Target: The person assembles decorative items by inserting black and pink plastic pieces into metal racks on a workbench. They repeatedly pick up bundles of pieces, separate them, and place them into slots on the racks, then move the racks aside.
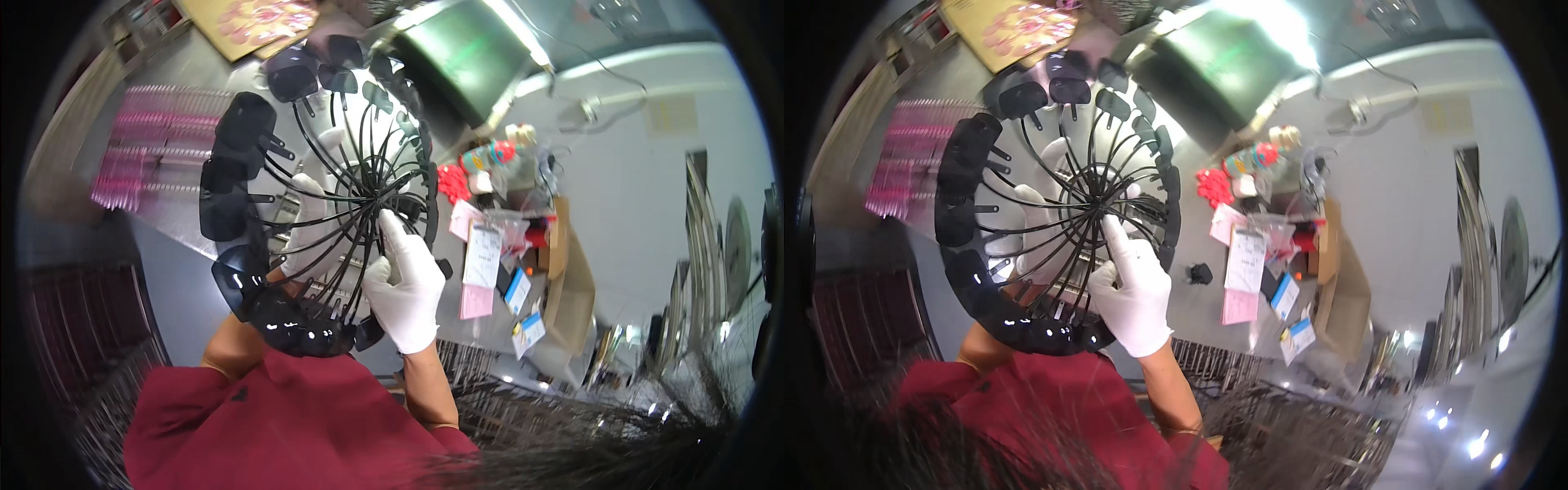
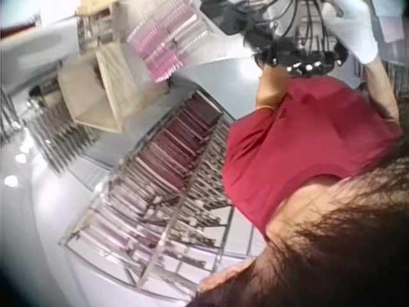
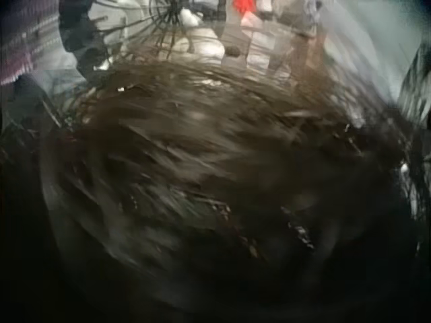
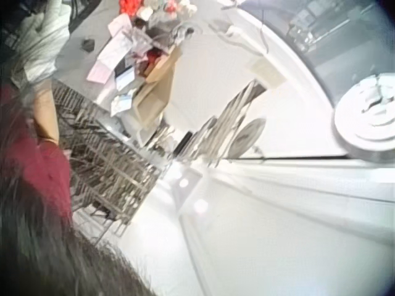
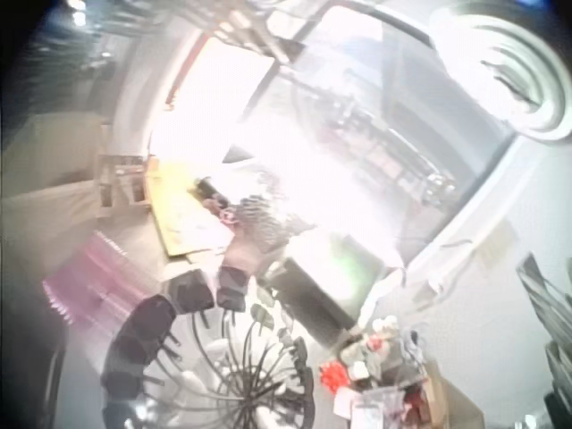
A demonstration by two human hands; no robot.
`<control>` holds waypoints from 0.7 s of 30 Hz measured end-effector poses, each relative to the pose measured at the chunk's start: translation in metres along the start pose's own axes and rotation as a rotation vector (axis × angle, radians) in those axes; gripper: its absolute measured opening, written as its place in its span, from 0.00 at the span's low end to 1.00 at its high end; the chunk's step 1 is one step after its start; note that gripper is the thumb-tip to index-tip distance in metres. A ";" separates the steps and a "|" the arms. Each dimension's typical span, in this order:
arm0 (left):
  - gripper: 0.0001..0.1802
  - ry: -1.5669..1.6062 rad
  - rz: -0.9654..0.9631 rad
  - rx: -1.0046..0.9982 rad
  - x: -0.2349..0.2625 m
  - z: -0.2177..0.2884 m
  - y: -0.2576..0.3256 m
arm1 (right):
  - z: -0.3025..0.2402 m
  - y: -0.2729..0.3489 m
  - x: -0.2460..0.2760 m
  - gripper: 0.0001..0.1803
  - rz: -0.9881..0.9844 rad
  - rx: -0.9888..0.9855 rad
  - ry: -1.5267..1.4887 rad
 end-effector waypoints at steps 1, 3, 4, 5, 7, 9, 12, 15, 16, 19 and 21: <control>0.45 0.034 -0.006 0.047 -0.006 -0.014 0.003 | 0.005 0.009 0.005 0.33 -0.024 -0.073 0.004; 0.48 0.056 -0.017 0.114 -0.018 -0.033 0.005 | 0.011 0.019 0.013 0.33 0.005 -0.129 -0.030; 0.49 0.044 -0.029 0.110 -0.029 -0.030 0.006 | 0.003 0.020 0.016 0.32 0.056 -0.070 -0.027; 0.50 0.040 -0.036 0.144 -0.032 -0.039 0.003 | 0.009 0.028 0.018 0.31 0.102 -0.053 -0.030; 0.53 0.014 -0.033 0.196 -0.038 -0.054 0.000 | 0.022 0.044 0.020 0.31 0.174 -0.046 -0.086; 0.56 -0.028 -0.036 0.182 -0.051 -0.053 0.001 | 0.025 0.048 0.024 0.31 0.052 -0.137 -0.144; 0.52 -0.093 -0.128 0.145 -0.073 -0.056 0.002 | 0.034 0.054 0.033 0.30 0.043 -0.047 -0.158; 0.52 -0.085 -0.122 0.240 -0.073 -0.067 -0.005 | 0.059 0.054 0.060 0.23 0.041 0.055 -0.224; 0.52 -0.122 -0.137 0.196 -0.076 -0.072 -0.005 | 0.080 0.057 0.072 0.20 0.138 0.121 -0.216; 0.54 -0.026 -0.203 0.238 -0.091 -0.095 0.004 | 0.165 0.065 0.095 0.22 0.067 -0.249 -0.054; 0.55 -0.016 -0.225 0.250 -0.110 -0.112 0.015 | 0.185 0.056 0.101 0.30 0.069 -0.110 -0.047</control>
Point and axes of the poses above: each hand's wrist, its own y-axis away from the middle knuckle, its own x-axis out of the back of the hand, z = x × y, the point moved 7 cm from there along -y, towards the middle knuckle, and after that the axes turned 12 degrees about y, right-handed, at the moved point
